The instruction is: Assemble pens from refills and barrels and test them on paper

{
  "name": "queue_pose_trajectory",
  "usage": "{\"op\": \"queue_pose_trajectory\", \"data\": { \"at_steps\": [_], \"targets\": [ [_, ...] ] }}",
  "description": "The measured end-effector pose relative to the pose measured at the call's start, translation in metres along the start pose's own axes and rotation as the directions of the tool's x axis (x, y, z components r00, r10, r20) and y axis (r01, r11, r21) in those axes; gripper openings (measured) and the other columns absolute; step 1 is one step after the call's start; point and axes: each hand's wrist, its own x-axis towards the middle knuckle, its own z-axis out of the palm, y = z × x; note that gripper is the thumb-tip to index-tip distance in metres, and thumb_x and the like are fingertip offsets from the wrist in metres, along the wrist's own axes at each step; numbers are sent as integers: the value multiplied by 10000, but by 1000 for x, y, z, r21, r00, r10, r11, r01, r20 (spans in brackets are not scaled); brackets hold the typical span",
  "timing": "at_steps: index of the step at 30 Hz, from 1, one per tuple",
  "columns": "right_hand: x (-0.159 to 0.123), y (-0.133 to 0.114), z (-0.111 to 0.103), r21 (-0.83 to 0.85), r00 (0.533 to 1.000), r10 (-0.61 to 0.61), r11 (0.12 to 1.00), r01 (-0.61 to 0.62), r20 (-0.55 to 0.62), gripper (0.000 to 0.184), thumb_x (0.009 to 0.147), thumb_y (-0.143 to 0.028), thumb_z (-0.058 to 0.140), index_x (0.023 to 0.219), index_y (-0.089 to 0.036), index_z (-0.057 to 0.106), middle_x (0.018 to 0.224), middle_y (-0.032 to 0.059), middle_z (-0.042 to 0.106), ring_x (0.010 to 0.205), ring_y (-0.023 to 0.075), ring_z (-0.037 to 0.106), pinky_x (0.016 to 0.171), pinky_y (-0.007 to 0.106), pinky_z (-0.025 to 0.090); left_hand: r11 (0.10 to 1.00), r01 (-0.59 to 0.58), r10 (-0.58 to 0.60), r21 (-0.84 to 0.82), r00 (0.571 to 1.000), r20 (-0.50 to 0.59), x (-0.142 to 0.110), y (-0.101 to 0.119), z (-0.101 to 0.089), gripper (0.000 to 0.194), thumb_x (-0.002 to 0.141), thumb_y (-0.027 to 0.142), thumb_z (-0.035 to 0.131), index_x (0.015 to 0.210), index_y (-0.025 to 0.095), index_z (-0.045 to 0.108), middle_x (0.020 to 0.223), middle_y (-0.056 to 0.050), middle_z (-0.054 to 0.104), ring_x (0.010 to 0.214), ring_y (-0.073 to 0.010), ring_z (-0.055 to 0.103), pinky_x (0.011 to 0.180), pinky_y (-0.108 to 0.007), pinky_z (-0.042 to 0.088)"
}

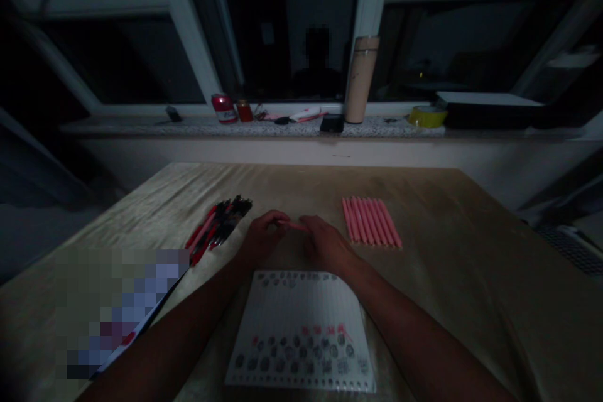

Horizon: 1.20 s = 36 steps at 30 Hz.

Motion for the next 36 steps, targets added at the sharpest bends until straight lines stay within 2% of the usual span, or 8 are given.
{"op": "queue_pose_trajectory", "data": {
  "at_steps": [5,9,13,23,36],
  "targets": [
    [1,1,1,40,991,-10,999,16,-136,370,765,-73,447,1123,-166,453,1002,96,535,850,180,549,726,307,463,997,48,-50,-62,998,-33,0,-1,-2,196,802,345,568,851,161,614,780,-17,639,741,-142,578,700,-232,431],
    [1,3,1,60,980,-67,995,80,-189,295,815,-114,469,1103,-177,469,968,86,549,845,182,552,716,303,468,989,76,-84,-130,995,-53,1,-5,-3,190,791,338,579,830,155,609,743,-11,610,711,-131,556,672,-225,419],
    [0,7,3,98,970,-22,994,48,-243,262,851,-179,500,1113,-196,496,951,75,598,831,176,585,704,292,486,968,111,-123,-226,992,-37,2,-11,-3,184,778,328,591,824,151,610,713,-3,581,657,-109,523,610,-210,390],
    [-3,12,6,95,967,-15,995,41,-256,278,847,-255,568,1121,-219,543,956,55,687,824,164,654,700,265,518,861,211,-209,-462,976,55,7,-25,0,262,719,377,649,819,136,617,570,29,531,499,-73,450,487,-194,332],
    [-4,9,4,76,972,-22,996,41,-234,251,866,-263,523,1109,-216,570,1004,72,682,844,172,654,731,289,522,803,342,-321,-488,938,128,9,-20,-5,274,618,343,715,771,131,632,565,22,572,492,-78,478,497,-202,350]
  ]
}}
